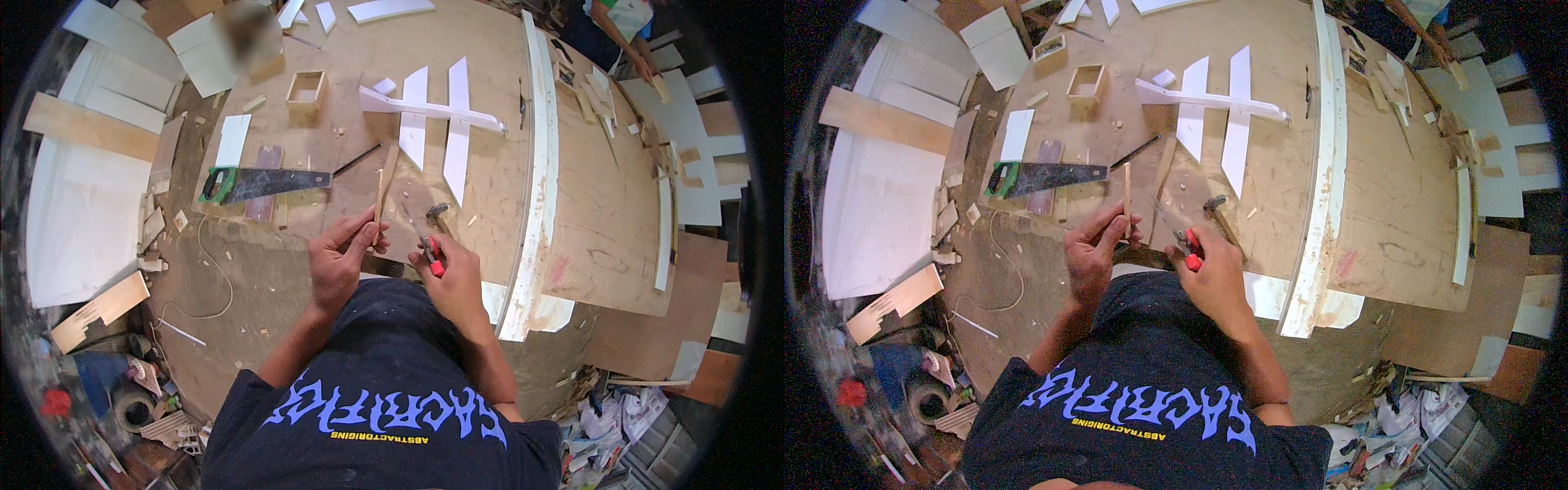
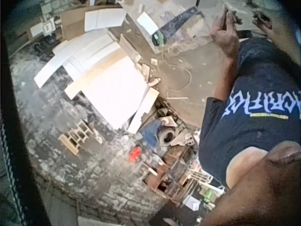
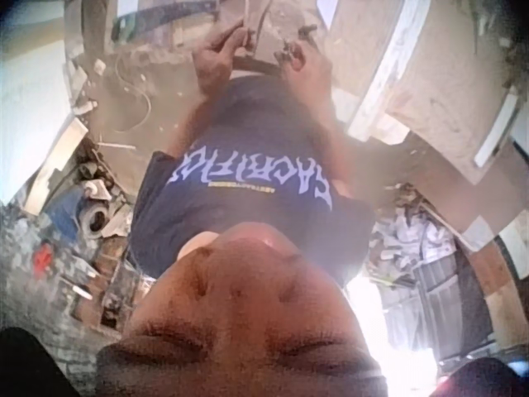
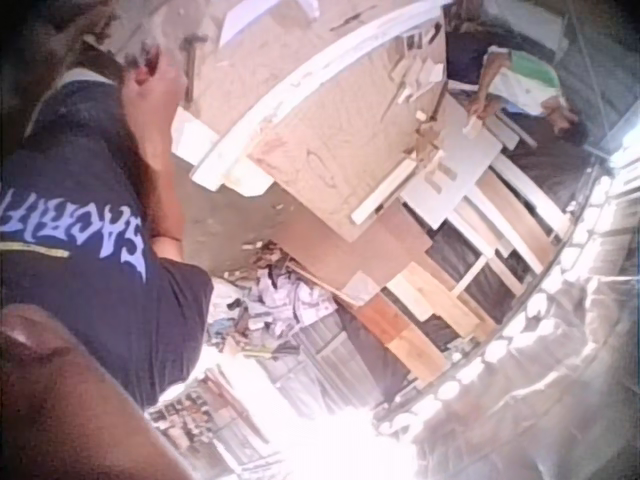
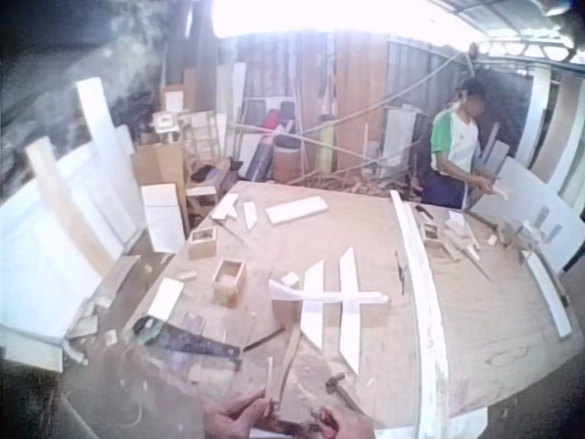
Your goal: The person constructs a model airplane by cutting small wooden strips with shears, sanding a wooden piece, and hammering small wooden parts together to form the aircraft structure.
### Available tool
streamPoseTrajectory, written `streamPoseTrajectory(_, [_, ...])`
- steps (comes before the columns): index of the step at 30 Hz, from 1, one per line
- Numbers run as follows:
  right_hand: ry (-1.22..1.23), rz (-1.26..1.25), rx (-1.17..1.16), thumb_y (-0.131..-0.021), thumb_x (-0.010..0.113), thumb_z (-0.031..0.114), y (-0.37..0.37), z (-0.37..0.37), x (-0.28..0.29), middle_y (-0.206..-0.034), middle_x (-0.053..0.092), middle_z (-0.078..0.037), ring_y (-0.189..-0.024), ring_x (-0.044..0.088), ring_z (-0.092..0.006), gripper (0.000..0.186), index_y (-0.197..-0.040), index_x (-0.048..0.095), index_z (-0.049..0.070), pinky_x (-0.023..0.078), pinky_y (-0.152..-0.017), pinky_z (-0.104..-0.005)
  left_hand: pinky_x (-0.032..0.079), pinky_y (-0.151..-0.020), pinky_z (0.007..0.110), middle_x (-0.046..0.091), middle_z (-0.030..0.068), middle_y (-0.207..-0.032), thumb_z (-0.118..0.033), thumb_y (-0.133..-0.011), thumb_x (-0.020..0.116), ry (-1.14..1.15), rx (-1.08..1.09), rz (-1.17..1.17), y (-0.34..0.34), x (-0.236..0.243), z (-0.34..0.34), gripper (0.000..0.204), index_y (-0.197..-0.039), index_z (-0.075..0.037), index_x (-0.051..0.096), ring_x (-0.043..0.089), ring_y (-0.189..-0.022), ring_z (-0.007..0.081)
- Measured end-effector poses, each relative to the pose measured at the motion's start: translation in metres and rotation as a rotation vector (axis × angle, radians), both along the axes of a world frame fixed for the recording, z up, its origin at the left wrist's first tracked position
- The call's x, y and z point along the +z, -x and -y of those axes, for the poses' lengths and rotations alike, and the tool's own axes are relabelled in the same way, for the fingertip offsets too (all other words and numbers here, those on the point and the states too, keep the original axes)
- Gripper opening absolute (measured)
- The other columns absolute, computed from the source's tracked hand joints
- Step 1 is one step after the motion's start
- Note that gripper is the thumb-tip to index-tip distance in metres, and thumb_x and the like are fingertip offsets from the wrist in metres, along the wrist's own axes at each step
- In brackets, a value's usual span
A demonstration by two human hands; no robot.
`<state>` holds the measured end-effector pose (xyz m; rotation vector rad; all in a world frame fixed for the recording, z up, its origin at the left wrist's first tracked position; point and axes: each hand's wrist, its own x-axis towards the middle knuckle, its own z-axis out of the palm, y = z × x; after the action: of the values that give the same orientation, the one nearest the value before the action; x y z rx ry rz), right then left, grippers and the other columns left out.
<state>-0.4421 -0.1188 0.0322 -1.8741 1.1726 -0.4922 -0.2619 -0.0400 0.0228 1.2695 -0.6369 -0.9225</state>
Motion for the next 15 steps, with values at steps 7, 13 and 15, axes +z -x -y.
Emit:
streamPoseTrajectory(7, [0.270, -0.051, 0.033, -0.083, 0.082, 0.019, 0.009, -0.003, -0.012, -0.092, 0.067, -0.018, -0.085, 0.067, -0.0383, 0.034, -0.106, 0.066, 0.001, 0.052, -0.077, -0.0458, 0.066, -0.090, 0.037, 0.070, 0.0125, -0.113, -0.001, -0.102, 0.065, -0.016, 0.005, -0.117, 0.012, -0.002, 0.006, 0.028, -0.128, 0.005, 0.069, 0.074, -0.101, 0.0232])
streamPoseTrajectory(13, [0.286, -0.055, 0.017, -0.083, 0.081, 0.017, 0.010, -0.001, -0.016, -0.090, 0.067, -0.017, -0.084, 0.066, -0.0381, 0.029, -0.103, 0.066, 0.002, 0.052, -0.077, -0.0452, 0.067, -0.091, 0.040, 0.069, 0.0131, -0.114, 0.002, -0.099, 0.066, 0.102, 0.008, -0.187, 0.012, -0.013, 0.010, 0.027, -0.126, 0.006, 0.070, 0.074, -0.101, 0.0267])
streamPoseTrajectory(15, [0.268, -0.056, 0.021, -0.082, 0.081, 0.016, 0.010, 0.000, -0.017, -0.090, 0.067, -0.017, -0.084, 0.066, -0.0387, 0.028, -0.102, 0.066, 0.002, 0.052, -0.077, -0.0452, 0.067, -0.091, 0.039, 0.068, 0.0125, -0.113, 0.002, -0.098, 0.067, 0.077, 0.018, -0.153, 0.011, -0.012, 0.011, 0.026, -0.124, 0.006, 0.071, 0.075, -0.100, 0.0264])
